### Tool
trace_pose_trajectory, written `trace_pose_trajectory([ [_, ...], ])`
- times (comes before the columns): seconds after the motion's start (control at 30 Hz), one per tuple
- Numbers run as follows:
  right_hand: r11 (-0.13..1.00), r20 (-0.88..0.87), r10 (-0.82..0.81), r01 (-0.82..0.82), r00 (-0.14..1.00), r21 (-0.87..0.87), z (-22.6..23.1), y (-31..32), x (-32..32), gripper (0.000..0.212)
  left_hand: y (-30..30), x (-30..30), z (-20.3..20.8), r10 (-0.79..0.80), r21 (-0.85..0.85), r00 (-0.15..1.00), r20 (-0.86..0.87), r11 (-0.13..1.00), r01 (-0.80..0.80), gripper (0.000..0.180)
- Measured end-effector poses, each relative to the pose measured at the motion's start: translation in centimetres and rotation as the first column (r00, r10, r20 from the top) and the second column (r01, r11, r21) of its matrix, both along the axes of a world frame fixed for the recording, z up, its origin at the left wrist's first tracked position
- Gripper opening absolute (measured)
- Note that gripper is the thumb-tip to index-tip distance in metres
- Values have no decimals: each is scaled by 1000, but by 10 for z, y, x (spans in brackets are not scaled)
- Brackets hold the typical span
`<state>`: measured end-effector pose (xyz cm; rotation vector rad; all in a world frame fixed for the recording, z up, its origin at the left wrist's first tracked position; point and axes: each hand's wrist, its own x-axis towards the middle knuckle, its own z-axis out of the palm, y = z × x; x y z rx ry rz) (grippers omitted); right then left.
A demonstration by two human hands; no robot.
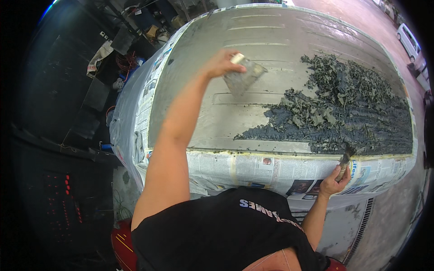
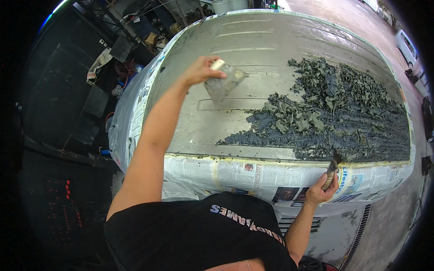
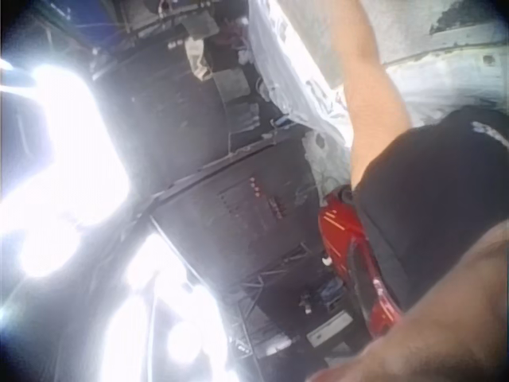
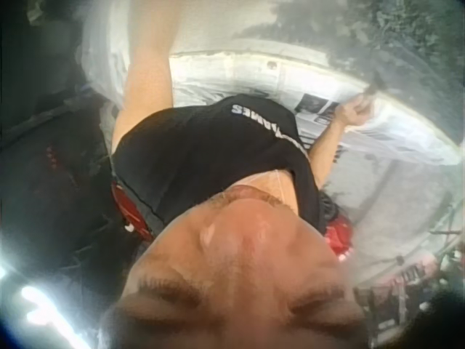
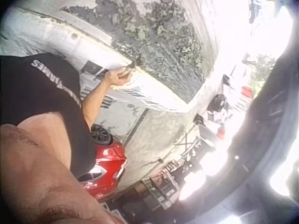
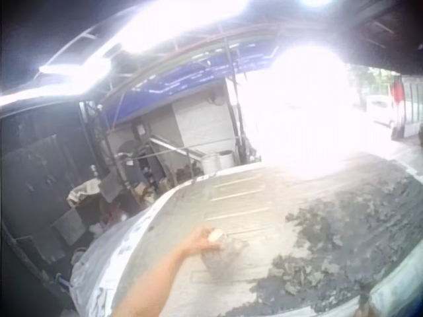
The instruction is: The person scrapes a thick, dark gray body filler from the hood of a car using a large putty knife in the left hand and a smaller scraper in the right hand. The hood is covered with newspaper to protect the paint. The person repeatedly scrapes the material off the surface and transfers it between the two tools.
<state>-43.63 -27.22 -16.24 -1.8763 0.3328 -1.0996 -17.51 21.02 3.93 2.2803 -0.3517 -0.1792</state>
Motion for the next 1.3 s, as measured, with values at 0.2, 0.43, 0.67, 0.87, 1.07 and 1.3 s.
trace_pose_trajectory([
  [0.2, 999, 18, 8, -9, 1000, 42, -6, 5, 1, 40, 94, 29, -15, -51, 129, 988, -144, 989, 69, 37],
  [0.43, 1000, 0, 15, -15, 1000, 4, -4, 5, 0, 39, 54, 19, -50, 8, 177, 999, 39, 984, -15, 35],
  [0.67, 1000, -28, -9, 9, 1000, -11, -1, 6, -1, 40, -38, 8, -63, -134, 126, 967, 217, 986, 108, 36],
  [0.87, 1000, -31, -10, 9, 999, -6, 5, 8, -1, 40, -46, 53, -21, 65, -86, 946, 317, 996, -40, 37],
  [1.07, 998, -29, -51, 50, 998, -25, 1, 12, -1, 40, 19, 43, -39, 123, 177, 947, 295, 967, -181, 34],
  [1.3, 998, -43, -33, 30, 999, -53, 7, 11, -1, 40, -34, 34, -61, -135, 278, 886, 443, 961, 8, 36],
])
